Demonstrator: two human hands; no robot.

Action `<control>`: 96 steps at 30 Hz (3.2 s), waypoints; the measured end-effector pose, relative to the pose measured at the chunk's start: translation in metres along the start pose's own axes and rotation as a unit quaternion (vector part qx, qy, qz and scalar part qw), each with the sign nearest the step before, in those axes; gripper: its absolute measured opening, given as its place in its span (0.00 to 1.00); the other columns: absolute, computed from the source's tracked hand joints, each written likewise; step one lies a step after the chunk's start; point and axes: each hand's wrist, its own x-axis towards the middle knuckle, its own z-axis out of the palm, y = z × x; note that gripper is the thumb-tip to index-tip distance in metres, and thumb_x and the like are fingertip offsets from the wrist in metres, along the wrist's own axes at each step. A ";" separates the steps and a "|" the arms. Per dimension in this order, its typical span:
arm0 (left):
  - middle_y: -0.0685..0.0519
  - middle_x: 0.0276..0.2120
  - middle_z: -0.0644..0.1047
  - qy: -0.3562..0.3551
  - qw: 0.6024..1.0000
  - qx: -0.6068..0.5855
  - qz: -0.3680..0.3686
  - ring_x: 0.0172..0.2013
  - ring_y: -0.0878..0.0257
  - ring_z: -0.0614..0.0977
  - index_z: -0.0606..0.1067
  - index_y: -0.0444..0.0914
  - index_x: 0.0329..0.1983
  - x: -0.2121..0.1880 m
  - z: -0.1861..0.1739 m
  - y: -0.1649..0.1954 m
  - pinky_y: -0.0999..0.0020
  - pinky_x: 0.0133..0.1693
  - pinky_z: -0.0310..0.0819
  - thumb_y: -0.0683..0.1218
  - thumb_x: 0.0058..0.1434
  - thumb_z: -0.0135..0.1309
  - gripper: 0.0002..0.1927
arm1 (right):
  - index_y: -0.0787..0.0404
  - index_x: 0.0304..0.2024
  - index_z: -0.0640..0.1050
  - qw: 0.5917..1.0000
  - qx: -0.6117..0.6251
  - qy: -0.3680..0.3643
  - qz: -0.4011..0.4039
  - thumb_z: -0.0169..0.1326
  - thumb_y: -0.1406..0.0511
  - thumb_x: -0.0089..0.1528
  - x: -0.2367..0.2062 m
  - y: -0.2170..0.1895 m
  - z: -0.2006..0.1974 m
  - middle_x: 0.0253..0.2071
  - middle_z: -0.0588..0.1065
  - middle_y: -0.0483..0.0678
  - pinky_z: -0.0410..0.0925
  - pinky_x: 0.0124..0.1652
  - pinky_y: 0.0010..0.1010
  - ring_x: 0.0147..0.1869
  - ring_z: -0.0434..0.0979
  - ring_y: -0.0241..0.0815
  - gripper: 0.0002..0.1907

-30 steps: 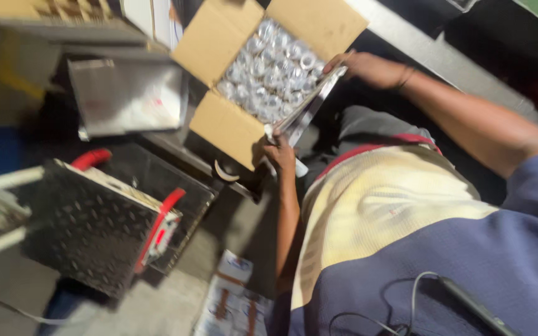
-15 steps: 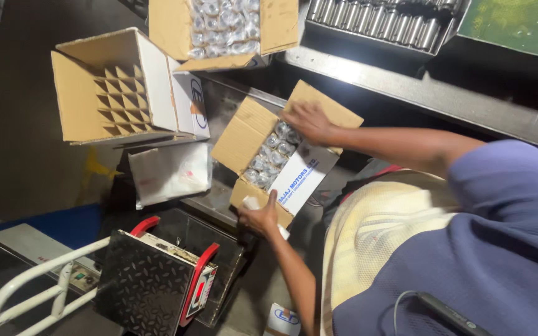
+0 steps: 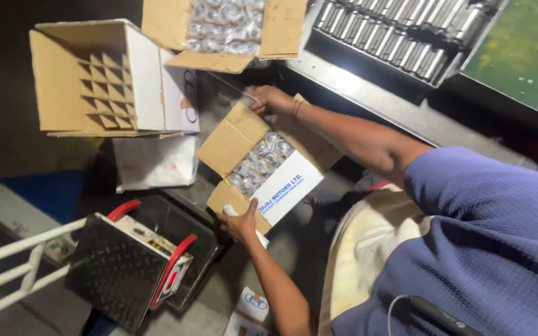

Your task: The person packs small cylindrical items into plastic bags and places them into a cardboard box with dividers. They then close the box, apply tape to seal it, and place it on a stack of other boxes.

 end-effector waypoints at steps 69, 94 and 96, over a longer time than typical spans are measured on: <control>0.49 0.46 0.78 0.186 0.888 -0.139 0.397 0.41 0.46 0.82 0.75 0.43 0.50 -0.092 0.102 0.058 0.47 0.43 0.74 0.48 0.54 0.58 0.19 | 0.71 0.59 0.74 0.914 0.310 -0.235 0.115 0.49 0.61 0.72 -0.057 -0.014 0.001 0.45 0.77 0.51 0.71 0.53 0.33 0.48 0.77 0.40 0.20; 0.42 0.30 0.79 0.203 0.860 -0.189 0.428 0.34 0.41 0.81 0.76 0.36 0.28 -0.097 0.087 0.062 0.40 0.49 0.72 0.56 0.49 0.69 0.21 | 0.64 0.49 0.84 0.976 -0.080 -0.163 -0.122 0.64 0.67 0.63 -0.069 -0.059 -0.022 0.35 0.77 0.51 0.72 0.34 0.33 0.34 0.77 0.42 0.13; 0.42 0.32 0.79 0.210 0.843 -0.217 0.444 0.35 0.41 0.82 0.77 0.35 0.32 -0.096 0.089 0.062 0.44 0.46 0.73 0.55 0.54 0.69 0.20 | 0.64 0.44 0.83 0.965 -0.140 -0.168 -0.147 0.63 0.67 0.63 -0.066 -0.058 -0.018 0.36 0.78 0.51 0.72 0.36 0.35 0.36 0.78 0.44 0.09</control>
